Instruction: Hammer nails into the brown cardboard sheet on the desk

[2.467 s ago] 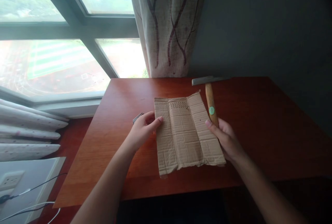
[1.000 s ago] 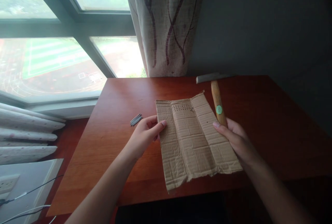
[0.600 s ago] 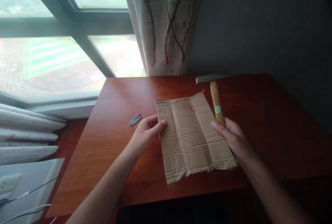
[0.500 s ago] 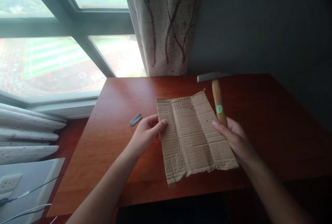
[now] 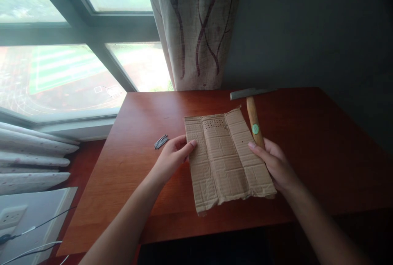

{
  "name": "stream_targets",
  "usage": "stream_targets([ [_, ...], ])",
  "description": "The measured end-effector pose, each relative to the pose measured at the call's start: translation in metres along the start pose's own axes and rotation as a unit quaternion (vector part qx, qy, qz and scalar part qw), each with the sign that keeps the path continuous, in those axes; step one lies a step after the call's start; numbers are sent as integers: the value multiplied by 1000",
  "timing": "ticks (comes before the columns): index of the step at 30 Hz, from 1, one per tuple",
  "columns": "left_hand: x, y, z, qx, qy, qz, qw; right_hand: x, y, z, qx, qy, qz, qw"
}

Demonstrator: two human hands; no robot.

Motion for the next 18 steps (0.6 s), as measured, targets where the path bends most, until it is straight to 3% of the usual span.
stream_targets([
  [8, -1, -1, -6, -29, -7, -8, 1000, 2, 1, 9, 12, -10, -27, 999],
  [14, 7, 1, 1, -30, 10, -9, 999, -3, 5, 5, 23, 1, 7, 1000],
  [16, 14, -2, -6, -76, 63, -50, 994, 1, 7, 2, 33, 4, 0, 999],
  [18, 18, -9, -23, -164, 175, -119, 963, 8, 9, -1, 37, 7, -17, 999],
])
Point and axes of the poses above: each hand's wrist, its own y-axis towards the middle knuckle, its own x-axis out of the back of the hand, z = x × y, the point moved 5 cm from there along y, towards the middle knuckle, and after that the axes turned 14 degrees about -y, right-handed, at the moved point
